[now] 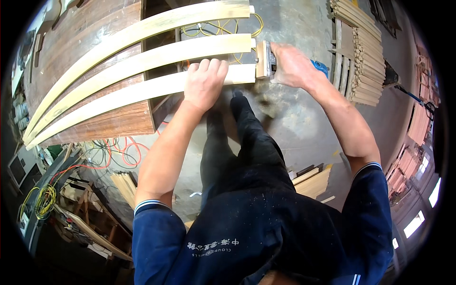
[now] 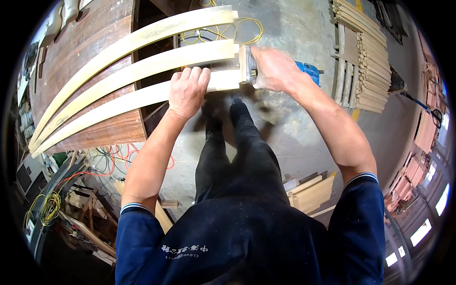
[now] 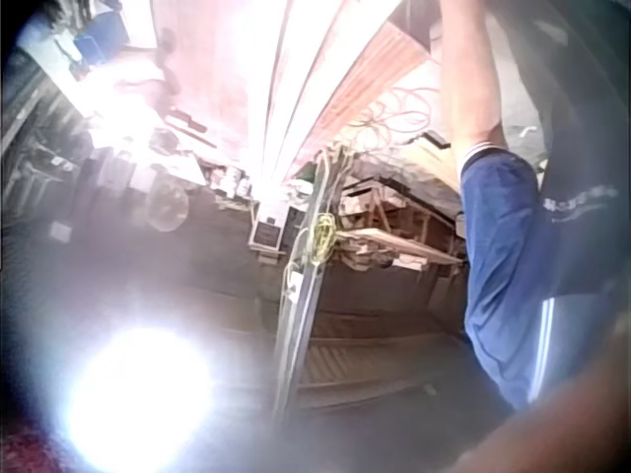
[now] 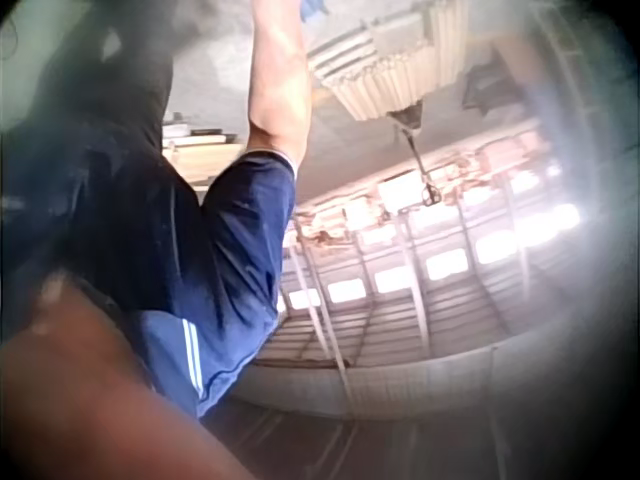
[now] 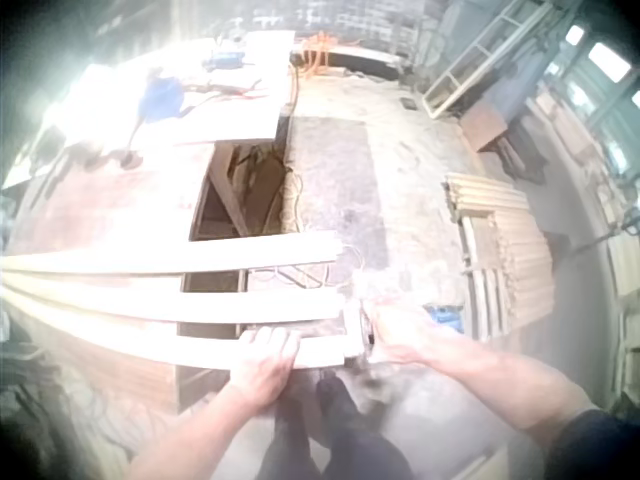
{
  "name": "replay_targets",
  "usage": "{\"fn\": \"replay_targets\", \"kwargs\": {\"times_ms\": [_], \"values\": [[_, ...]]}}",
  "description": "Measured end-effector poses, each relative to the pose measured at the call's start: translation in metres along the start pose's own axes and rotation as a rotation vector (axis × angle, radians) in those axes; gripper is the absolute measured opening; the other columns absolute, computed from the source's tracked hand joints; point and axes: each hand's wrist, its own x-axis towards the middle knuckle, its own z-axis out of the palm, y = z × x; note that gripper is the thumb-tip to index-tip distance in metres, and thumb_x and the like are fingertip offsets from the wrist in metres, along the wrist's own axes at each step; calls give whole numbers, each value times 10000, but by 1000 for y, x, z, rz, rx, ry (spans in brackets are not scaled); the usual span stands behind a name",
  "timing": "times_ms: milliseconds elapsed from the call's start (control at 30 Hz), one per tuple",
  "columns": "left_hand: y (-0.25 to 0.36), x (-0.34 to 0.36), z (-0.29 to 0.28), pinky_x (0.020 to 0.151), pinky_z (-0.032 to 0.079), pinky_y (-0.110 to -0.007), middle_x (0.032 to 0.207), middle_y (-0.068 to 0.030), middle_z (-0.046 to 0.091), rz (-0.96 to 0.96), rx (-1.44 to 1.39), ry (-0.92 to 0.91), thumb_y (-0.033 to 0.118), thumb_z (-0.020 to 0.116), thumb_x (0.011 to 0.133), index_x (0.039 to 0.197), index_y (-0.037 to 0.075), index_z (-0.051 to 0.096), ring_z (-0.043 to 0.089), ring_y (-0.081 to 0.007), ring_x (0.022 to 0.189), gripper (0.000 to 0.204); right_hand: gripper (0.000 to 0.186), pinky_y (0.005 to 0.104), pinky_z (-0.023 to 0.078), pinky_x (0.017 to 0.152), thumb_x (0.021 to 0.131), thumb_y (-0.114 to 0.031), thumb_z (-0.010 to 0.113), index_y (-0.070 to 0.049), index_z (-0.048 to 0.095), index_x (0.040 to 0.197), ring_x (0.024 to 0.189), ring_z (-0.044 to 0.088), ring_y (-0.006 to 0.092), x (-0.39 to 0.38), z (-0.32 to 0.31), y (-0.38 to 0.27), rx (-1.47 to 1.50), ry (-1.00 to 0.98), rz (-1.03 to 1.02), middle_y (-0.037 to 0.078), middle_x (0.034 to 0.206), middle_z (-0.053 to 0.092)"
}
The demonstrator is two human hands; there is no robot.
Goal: The person stacks long wooden slats on a pallet and then uses a palm router to trim the ends of several slats while they are positioned on a workbench.
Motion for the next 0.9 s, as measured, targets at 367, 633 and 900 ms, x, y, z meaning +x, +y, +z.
{"fn": "replay_targets", "kwargs": {"times_ms": [367, 633, 900], "values": [[2, 7, -9, 789, 456, -394, 967, -64, 578, -9, 27, -133, 138, 699, 813, 1170, 114, 611, 596, -258, 932, 368, 427, 533, 518, 880, 646, -89, 780, 41, 599, 1010, 1026, 627, 490, -57, -2, 18, 133, -52, 82, 264, 1034, 676], [-6, 21, -20, 850, 481, -423, 1029, -79, 607, -17, -4, -298, 105, 726, 757, 1136, 113, 583, 612, -272, 1004, 405, 443, 505, 526, 872, 682, -140, 807, -25, 607, 1060, 1023, 631, 456, -79, -5, 18, 270, -28, 79, 222, 1007, 681], [2, 16, -16, 934, 477, -456, 1102, -84, 604, -38, 73, -321, 144, 749, 777, 1246, 115, 570, 589, -285, 1137, 502, 496, 468, 536, 880, 706, -184, 841, -60, 614, 1129, 1035, 649, 407, -80, -21, 31, 388, 1, 107, 183, 1051, 705]]}}
